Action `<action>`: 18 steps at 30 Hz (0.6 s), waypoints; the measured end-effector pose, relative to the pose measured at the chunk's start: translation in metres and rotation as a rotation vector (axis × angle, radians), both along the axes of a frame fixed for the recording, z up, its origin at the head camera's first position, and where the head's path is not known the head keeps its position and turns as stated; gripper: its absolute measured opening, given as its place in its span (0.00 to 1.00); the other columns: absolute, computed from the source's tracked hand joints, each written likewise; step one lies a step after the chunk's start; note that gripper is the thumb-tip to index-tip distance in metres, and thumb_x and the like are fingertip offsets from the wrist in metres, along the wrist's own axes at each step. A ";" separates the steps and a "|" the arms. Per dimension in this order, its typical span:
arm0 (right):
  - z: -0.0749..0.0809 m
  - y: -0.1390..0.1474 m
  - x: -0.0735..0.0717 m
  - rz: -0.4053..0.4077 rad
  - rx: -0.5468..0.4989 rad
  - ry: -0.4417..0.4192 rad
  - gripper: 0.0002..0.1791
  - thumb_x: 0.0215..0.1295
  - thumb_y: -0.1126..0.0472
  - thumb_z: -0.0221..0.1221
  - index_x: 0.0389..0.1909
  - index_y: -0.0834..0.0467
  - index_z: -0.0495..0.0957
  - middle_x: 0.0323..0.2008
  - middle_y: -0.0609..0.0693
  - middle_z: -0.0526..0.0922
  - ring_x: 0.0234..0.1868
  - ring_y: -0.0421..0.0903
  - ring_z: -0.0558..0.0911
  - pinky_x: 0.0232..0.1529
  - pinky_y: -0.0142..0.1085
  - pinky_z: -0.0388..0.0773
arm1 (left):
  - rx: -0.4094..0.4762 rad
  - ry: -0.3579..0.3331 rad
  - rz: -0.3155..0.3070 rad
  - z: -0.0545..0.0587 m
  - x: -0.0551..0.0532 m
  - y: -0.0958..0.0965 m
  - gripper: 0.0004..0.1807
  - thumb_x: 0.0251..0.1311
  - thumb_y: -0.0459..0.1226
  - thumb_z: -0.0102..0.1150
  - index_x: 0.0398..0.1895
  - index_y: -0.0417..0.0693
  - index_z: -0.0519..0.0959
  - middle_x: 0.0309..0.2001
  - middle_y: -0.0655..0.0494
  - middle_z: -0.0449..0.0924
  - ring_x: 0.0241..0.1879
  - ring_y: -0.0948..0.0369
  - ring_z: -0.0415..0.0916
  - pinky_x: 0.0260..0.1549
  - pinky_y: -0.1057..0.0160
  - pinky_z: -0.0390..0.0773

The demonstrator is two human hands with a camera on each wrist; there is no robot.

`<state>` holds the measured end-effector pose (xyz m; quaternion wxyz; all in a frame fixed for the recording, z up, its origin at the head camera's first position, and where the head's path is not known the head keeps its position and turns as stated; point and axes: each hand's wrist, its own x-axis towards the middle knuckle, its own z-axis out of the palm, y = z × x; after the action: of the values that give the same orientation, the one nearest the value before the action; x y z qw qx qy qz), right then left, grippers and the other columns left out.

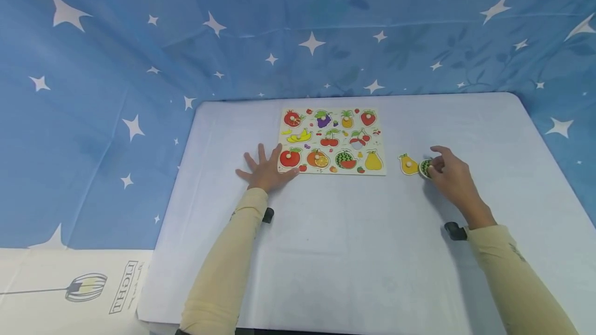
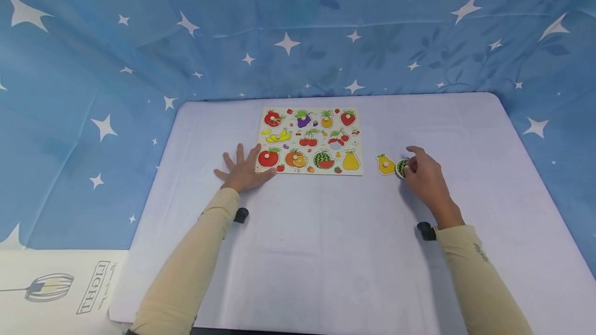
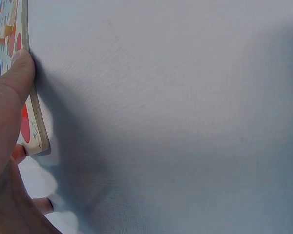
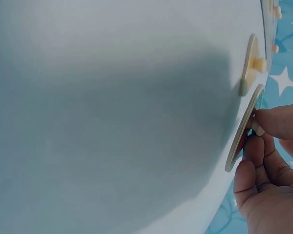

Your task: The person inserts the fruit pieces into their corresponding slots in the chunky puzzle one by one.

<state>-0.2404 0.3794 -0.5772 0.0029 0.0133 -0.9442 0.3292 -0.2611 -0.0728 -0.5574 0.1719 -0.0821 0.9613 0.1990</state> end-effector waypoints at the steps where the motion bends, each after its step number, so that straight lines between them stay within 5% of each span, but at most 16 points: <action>1: 0.001 -0.002 -0.001 0.003 -0.001 0.007 0.31 0.74 0.74 0.58 0.75 0.72 0.63 0.50 0.73 0.80 0.52 0.70 0.80 0.50 0.64 0.79 | -0.001 0.001 -0.001 -0.001 -0.001 -0.001 0.55 0.64 0.66 0.64 0.89 0.70 0.48 0.87 0.43 0.26 0.81 0.29 0.20 0.65 0.15 0.30; 18: 0.010 -0.041 -0.019 0.055 -0.047 0.010 0.31 0.74 0.73 0.57 0.76 0.70 0.63 0.50 0.71 0.81 0.52 0.67 0.81 0.48 0.59 0.81 | -0.026 0.001 -0.005 0.003 0.001 0.000 0.55 0.64 0.68 0.63 0.89 0.71 0.48 0.88 0.44 0.27 0.81 0.30 0.22 0.67 0.15 0.34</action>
<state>-0.2593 0.3383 -0.5670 -0.0013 0.0411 -0.9354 0.3512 -0.2597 -0.0727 -0.5541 0.1709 -0.0818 0.9640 0.1863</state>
